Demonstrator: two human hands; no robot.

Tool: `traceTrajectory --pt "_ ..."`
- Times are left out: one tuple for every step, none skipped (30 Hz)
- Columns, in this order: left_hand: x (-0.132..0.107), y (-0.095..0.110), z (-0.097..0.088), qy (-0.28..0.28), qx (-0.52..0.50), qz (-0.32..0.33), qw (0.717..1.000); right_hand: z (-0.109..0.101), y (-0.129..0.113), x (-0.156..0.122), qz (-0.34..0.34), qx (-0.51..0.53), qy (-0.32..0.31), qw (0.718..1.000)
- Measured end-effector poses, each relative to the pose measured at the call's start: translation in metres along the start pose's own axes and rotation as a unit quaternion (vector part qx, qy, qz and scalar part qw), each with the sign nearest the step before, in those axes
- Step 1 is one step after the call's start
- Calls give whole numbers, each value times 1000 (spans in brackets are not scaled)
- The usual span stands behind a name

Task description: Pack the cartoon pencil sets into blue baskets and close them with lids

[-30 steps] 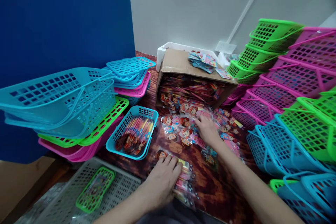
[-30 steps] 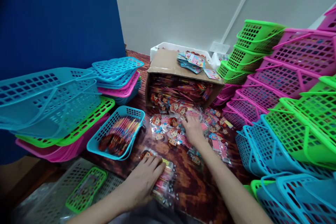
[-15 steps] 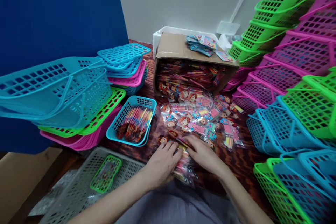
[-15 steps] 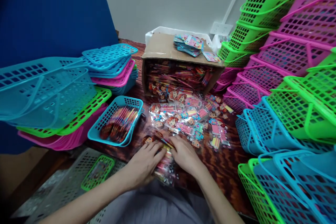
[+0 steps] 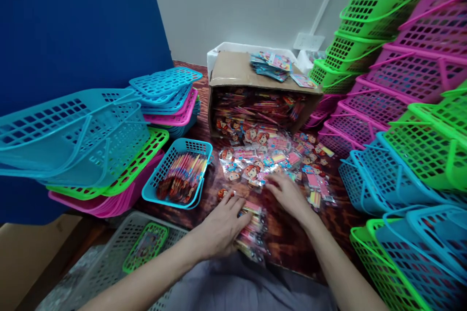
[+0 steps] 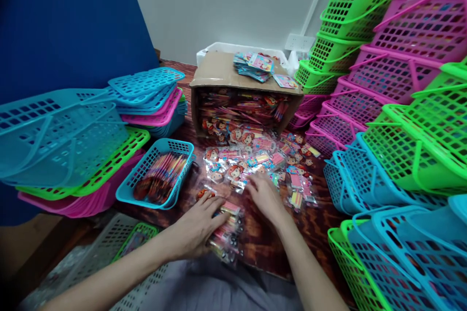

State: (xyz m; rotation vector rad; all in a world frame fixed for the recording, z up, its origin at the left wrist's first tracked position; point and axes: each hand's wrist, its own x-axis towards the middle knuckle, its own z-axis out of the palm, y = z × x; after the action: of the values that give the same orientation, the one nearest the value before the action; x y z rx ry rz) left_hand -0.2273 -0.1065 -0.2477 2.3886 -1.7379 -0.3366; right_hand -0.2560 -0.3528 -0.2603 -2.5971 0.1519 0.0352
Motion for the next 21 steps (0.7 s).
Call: traceTrajectory --pt "0 0 1 1 -3 -3 1000 0 9 2 27 -69 51 996" --pt "-1 1 3 3 -7 -5 1000 2 16 3 41 -129 80 988" --pt "-1 1 5 5 -10 -9 1000 5 22 4 47 -171 86 980" --pt "-2 1 7 7 -13 -12 1000 8 27 3 50 -193 76 977" --pt "-2 2 8 10 -15 -16 1000 10 30 3 50 -198 63 977" --pt "-3 2 10 13 -17 -19 1000 11 32 3 49 -191 44 979" --pt "-4 2 11 17 -18 -21 999 10 33 4 47 -178 22 983" --pt "-4 2 12 21 -18 -23 999 6 34 6 46 -165 -2 985" --pt "-4 2 13 24 -18 -26 999 1 35 9 44 -155 -23 987" --pt "-5 2 14 28 -19 -28 999 -6 36 13 41 -152 -39 987" --pt "-5 2 15 31 -20 -30 999 -14 36 19 37 -156 -48 986" --pt "-5 2 16 34 -22 -33 999 -22 36 25 34 -167 -49 984" --pt "-5 2 18 36 -26 -36 998 -31 35 31 30 -181 -47 982" --pt "-4 2 19 36 -30 -38 998 -40 33 38 23 -196 -49 979" --pt "-4 2 21 36 -33 -40 998 -47 31 45 13 -211 -53 976" --pt "-4 2 22 35 -36 -41 998 -53 29 53 1 -228 -59 972" --pt "-4 2 23 34 -37 -41 998 -57 26 61 -9 -244 -65 967" --pt "-3 3 24 34 -38 -40 998 -60 23 68 -18 -261 -72 963" --pt "-3 3 24 34 -39 -38 998 -61 21 76 -25 -277 -78 958" --pt "-3 3 24 36 -40 -38 998 -62 19 83 -30 -291 -83 953" --pt "-3 4 23 39 -41 -39 998 -62 17 88 -33 -305 -87 948"
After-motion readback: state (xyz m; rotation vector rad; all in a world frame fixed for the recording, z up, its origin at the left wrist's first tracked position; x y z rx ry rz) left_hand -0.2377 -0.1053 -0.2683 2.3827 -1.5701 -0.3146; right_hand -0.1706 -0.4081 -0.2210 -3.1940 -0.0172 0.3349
